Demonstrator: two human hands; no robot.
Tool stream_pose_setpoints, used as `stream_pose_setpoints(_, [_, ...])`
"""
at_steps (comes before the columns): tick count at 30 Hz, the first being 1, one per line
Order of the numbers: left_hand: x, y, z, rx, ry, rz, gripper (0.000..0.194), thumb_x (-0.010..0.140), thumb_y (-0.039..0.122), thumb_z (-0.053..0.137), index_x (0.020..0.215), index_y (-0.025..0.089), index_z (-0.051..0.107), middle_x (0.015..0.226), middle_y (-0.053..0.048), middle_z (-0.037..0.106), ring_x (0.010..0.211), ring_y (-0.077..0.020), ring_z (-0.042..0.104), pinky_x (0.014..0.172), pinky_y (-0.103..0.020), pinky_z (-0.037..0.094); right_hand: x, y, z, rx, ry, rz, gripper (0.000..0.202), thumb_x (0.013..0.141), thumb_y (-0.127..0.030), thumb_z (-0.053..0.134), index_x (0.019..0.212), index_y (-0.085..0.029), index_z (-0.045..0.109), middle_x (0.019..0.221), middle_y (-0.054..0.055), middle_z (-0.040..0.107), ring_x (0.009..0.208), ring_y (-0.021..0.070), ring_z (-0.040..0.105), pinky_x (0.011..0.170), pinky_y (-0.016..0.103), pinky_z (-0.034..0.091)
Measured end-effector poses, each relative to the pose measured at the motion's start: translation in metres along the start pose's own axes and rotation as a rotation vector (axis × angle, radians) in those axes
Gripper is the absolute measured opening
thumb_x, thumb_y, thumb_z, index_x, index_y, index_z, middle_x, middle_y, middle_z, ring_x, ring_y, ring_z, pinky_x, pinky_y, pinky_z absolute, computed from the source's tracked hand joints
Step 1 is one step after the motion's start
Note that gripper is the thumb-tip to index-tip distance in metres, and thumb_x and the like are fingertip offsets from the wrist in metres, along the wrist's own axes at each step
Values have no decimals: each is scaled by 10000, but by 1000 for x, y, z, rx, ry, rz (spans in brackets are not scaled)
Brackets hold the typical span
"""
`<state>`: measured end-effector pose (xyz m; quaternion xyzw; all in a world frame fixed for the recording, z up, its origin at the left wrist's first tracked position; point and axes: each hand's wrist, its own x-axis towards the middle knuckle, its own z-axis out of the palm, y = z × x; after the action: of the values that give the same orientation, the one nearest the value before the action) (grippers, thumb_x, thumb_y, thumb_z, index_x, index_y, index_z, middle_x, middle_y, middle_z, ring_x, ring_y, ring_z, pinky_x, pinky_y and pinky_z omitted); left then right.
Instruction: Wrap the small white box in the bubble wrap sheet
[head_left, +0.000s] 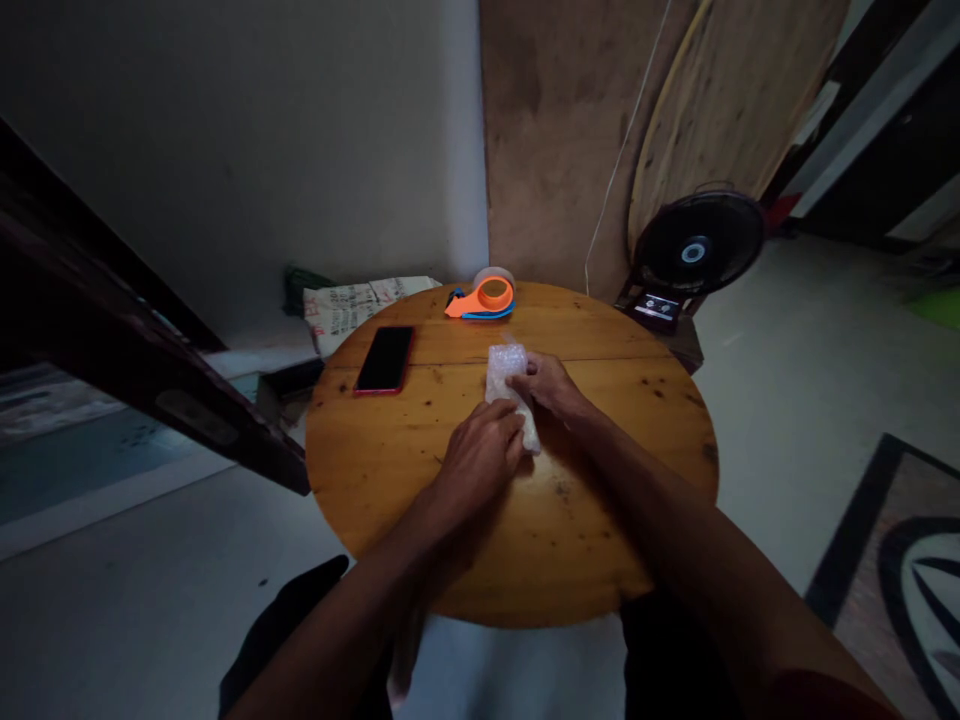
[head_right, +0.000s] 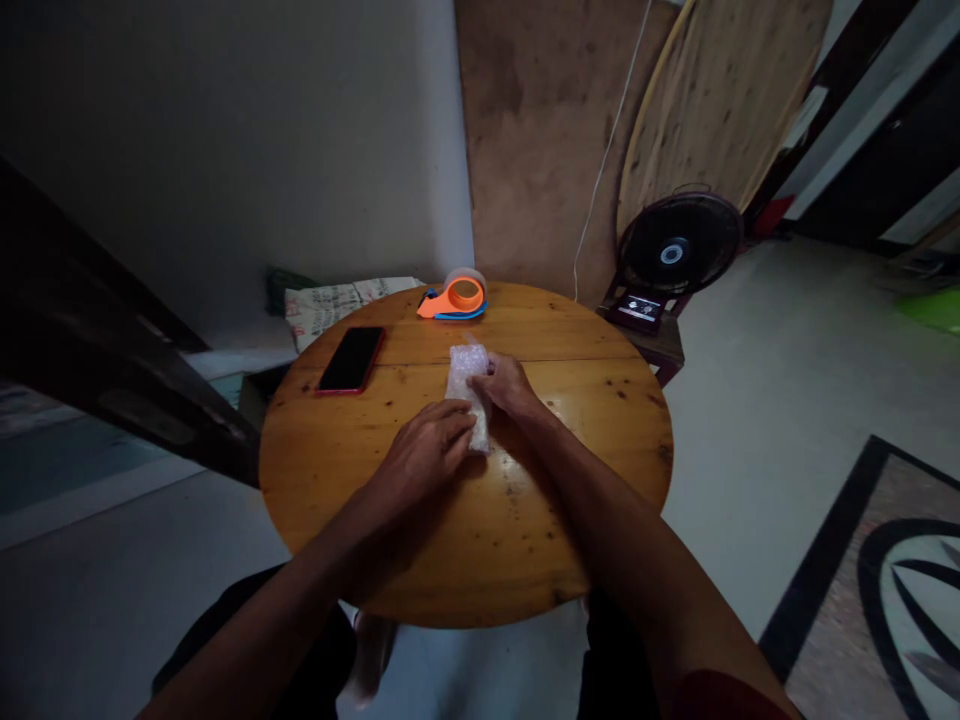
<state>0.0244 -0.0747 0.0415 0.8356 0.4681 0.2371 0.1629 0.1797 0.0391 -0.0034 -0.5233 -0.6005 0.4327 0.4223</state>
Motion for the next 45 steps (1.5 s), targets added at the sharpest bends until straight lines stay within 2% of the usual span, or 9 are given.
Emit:
stream_pose_setpoints(8, [5,-7,0,-107,-6,-122,221,857,214,506,996,231,677,1031,-43,684,971,-203,608,889,-340,494,-9,-21,0,141,-102,-34,211,612,-288,666,768,-168,591,704,-26,608,629,105,518,590,213,423])
stream_pose_setpoints(15, [5,-13,8,-169,38,-118,259,843,212,514,1037,240,683,1100,-41,675,1021,-204,604,939,-345,484,-17,-42,-12,161,-216,-35,214,599,-271,680,769,-158,615,682,-27,618,612,107,517,593,221,416])
stream_pose_setpoints(22, [-2,-7,11,-127,145,-153,281,842,219,524,1081,252,667,1185,-54,536,1065,-198,560,939,-329,472,-23,-62,-23,69,-368,-2,181,598,-290,676,694,-147,625,631,-16,603,579,105,491,569,223,386])
stream_pose_setpoints(25, [-5,-6,12,-93,197,-225,246,824,255,556,1059,207,614,1107,-72,536,1033,-213,554,922,-345,471,-34,-65,-22,47,-326,-50,173,589,-284,683,677,-162,598,637,-24,591,608,113,496,598,230,394])
stream_pose_setpoints(29, [-4,-10,15,-109,254,-335,249,785,323,627,978,187,550,1030,-75,555,1028,-232,553,923,-362,465,-54,-64,-16,30,-157,-77,185,563,-286,670,667,-178,561,618,-49,544,596,104,468,578,222,375])
stream_pose_setpoints(32, [-3,-17,18,-185,294,-372,437,738,363,684,1092,170,517,1113,-105,546,1090,-257,547,940,-375,464,-67,-64,-12,-13,-84,-86,178,560,-295,650,646,-183,541,586,-63,513,564,95,438,545,216,356])
stream_pose_setpoints(36, [-1,-26,20,-279,334,-283,696,735,340,699,1336,164,396,1313,-148,470,1238,-285,477,1022,-403,425,-79,-61,-8,-123,-42,-130,112,570,-238,620,655,-177,582,595,-58,540,568,102,458,532,212,357])
stream_pose_setpoints(40, [2,-33,21,-307,295,-123,507,750,218,668,1230,180,510,1216,-97,537,1191,-245,492,1018,-365,418,-87,-54,-6,-245,-23,-232,142,568,-166,564,691,-175,635,667,-25,621,635,137,543,601,235,414])
stream_pose_setpoints(45, [2,-38,22,-316,270,-95,233,771,228,662,981,174,577,1020,-62,553,967,-203,536,841,-310,460,-98,-51,-5,-380,-24,-307,228,643,-156,525,789,-176,699,783,24,706,724,173,621,702,276,462])
